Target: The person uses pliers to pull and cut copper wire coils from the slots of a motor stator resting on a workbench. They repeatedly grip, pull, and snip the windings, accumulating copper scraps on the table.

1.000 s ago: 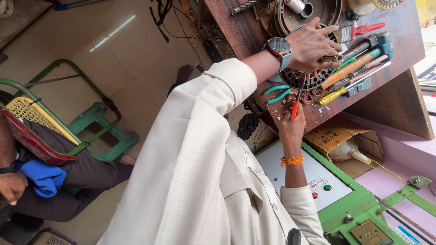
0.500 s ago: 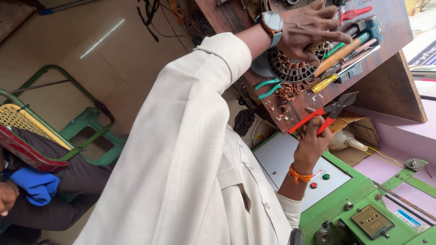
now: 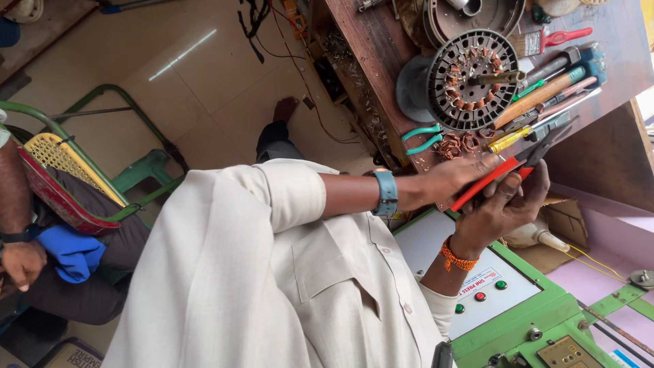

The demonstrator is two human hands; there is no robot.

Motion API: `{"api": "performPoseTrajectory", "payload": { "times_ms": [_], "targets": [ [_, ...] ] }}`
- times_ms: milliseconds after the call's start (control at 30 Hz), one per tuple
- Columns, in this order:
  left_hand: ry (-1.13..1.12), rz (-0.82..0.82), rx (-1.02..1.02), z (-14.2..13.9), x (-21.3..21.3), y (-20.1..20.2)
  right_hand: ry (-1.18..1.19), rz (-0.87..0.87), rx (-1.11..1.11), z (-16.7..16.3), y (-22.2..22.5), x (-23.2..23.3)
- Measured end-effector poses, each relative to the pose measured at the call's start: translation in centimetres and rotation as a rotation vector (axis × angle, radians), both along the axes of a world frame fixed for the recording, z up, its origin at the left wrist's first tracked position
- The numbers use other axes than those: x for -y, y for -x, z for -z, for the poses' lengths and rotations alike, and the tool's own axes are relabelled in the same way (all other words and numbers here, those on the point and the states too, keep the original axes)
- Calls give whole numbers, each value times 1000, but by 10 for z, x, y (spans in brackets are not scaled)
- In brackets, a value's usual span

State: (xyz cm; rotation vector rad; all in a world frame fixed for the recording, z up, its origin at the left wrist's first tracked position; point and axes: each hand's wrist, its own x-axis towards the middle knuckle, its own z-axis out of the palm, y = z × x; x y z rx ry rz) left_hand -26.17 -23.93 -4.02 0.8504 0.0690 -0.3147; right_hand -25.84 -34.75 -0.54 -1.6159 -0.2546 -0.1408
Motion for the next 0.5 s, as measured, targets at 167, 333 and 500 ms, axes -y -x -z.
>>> {"api": "performPoseTrajectory", "payload": {
  "times_ms": [167, 333, 500],
  "targets": [
    [-100, -123, -59, -3, 3, 4, 118, 53, -78, -6, 1, -2],
    [-540, -91, -98, 17, -31, -4, 313, 32, -198, -7, 0, -1],
    [-945, -209, -78, 34, -98, -20, 294, -5, -318, 11, 10, -7]
  ]
}}
